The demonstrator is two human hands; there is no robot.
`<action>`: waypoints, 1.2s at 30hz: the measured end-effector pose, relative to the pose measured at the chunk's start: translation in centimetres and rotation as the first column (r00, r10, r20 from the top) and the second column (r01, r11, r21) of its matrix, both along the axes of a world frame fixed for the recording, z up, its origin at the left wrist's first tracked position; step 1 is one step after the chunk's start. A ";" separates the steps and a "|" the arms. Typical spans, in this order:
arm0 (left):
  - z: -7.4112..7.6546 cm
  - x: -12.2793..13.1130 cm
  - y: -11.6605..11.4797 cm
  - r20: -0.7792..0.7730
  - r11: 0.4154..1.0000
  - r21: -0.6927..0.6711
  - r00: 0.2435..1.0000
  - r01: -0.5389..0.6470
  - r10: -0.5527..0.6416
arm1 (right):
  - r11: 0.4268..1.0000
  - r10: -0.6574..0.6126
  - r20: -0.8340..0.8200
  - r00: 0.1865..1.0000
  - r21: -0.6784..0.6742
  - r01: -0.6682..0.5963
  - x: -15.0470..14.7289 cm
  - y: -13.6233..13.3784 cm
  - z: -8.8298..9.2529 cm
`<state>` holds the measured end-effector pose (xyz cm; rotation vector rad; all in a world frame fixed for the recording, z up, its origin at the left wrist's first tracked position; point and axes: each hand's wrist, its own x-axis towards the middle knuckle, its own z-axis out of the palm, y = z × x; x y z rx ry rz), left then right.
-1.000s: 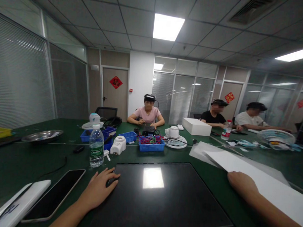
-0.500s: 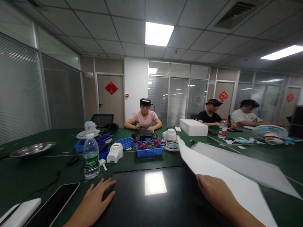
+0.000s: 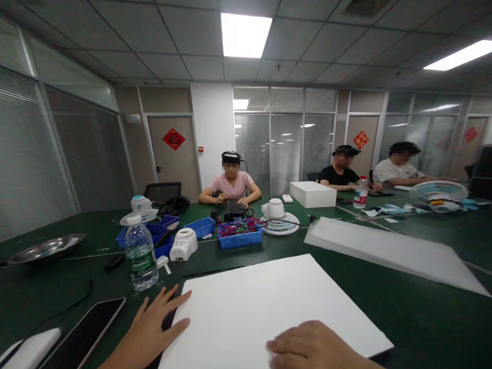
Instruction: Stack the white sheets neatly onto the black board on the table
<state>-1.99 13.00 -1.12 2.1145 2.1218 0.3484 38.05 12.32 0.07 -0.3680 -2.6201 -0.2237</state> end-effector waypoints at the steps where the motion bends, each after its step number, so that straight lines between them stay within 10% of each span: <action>1: 0.0 0.0 0.0 -0.013 1.000 -0.005 1.000 0.001 -0.001 | 1.000 -0.008 -0.018 1.000 0.029 0.009 0.5 0.5 0.0; 5: -0.5 -0.6 0.5 -0.020 1.000 0.008 1.000 0.000 0.000 | 0.935 -0.296 -0.203 0.933 0.139 0.327 5.7 6.1 -0.7; 9: -1.5 -1.5 1.0 -0.012 0.999 0.037 1.000 0.003 -0.002 | 0.580 -0.814 -0.022 0.581 0.014 0.814 15.0 13.3 -2.1; 12: -1.9 -1.8 1.3 -0.005 0.998 0.055 1.000 0.011 -0.010 | 0.363 -0.931 0.022 0.365 -0.062 0.930 20.6 16.7 -3.2; 16: -1.9 -1.6 1.6 -0.003 0.997 0.076 1.000 0.013 -0.012 | 0.210 -0.964 0.129 0.230 -0.153 0.966 23.6 18.9 -4.8; 23: -1.4 -0.7 1.5 0.007 0.997 0.075 1.000 0.011 -0.012 | 0.147 -0.967 0.189 0.169 -0.126 0.981 24.4 19.3 -5.3; 36: -1.9 -1.1 1.7 -0.042 0.999 0.045 0.999 0.020 -0.018 | 0.356 -0.909 0.217 0.356 -0.037 0.934 18.5 15.3 -0.7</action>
